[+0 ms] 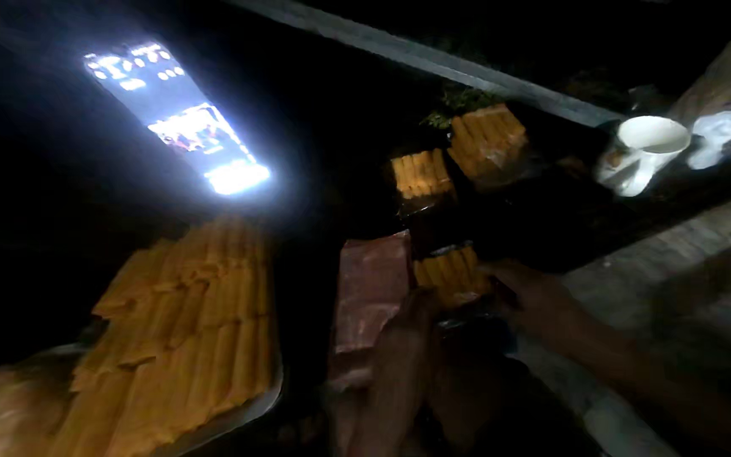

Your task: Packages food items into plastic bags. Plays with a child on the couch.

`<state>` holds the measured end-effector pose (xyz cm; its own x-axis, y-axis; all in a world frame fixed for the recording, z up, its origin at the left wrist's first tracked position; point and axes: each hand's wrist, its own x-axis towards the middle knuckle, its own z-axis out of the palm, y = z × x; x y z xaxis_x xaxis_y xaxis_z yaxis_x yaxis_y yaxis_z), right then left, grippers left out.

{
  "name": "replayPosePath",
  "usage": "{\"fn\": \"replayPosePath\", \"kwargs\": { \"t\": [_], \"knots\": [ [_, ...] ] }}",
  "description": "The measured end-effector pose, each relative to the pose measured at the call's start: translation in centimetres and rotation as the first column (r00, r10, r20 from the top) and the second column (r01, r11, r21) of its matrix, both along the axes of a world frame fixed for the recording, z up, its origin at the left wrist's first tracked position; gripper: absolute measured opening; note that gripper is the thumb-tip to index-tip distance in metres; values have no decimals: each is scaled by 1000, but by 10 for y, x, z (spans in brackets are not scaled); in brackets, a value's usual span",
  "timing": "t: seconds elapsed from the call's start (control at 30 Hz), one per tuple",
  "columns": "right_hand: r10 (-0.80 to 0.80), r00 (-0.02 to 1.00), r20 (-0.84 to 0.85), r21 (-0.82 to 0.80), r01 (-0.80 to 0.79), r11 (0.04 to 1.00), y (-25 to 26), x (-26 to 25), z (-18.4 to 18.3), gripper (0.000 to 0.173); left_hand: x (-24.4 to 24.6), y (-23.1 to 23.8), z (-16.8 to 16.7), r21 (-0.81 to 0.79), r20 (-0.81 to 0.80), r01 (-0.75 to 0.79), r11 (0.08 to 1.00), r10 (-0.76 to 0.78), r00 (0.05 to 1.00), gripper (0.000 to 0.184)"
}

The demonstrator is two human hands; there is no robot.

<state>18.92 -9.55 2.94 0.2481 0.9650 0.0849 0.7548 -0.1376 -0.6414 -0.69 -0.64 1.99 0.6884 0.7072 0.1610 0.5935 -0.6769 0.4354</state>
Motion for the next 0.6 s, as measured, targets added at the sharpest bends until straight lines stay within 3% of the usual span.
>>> {"fn": "replayPosePath", "kwargs": {
  "t": [0.1, 0.17, 0.33, 0.43, 0.5, 0.6],
  "knots": [
    [59, 998, -16, 277, -52, 959, 7, 8, 24, 22, -3, 16, 43, -11, 131, 76, 997, -74, 989, 30],
    [109, 994, -30, 353, -92, 931, 25, 17, 40, 15, 2, 35, 67, -7, 160, 65, 998, -63, 985, 24],
    [129, 955, -269, 215, -71, 974, 89, 41, 84, 13, 36, 108, 113, -157, 120, 22, 987, -3, 993, 20],
    [70, 978, -196, 282, -12, 959, 122, 54, 102, 14, 61, 139, 138, -74, 115, -6, 997, 15, 993, 23],
    [7, 992, -128, 326, 36, 945, 141, 63, 99, 15, 77, 154, 139, -22, 115, -8, 1000, 10, 993, 24],
    [-93, 994, -53, 244, 103, 964, 167, 73, 69, 21, 102, 174, 103, -47, 67, -11, 999, 14, 998, 24]
  ]
}}
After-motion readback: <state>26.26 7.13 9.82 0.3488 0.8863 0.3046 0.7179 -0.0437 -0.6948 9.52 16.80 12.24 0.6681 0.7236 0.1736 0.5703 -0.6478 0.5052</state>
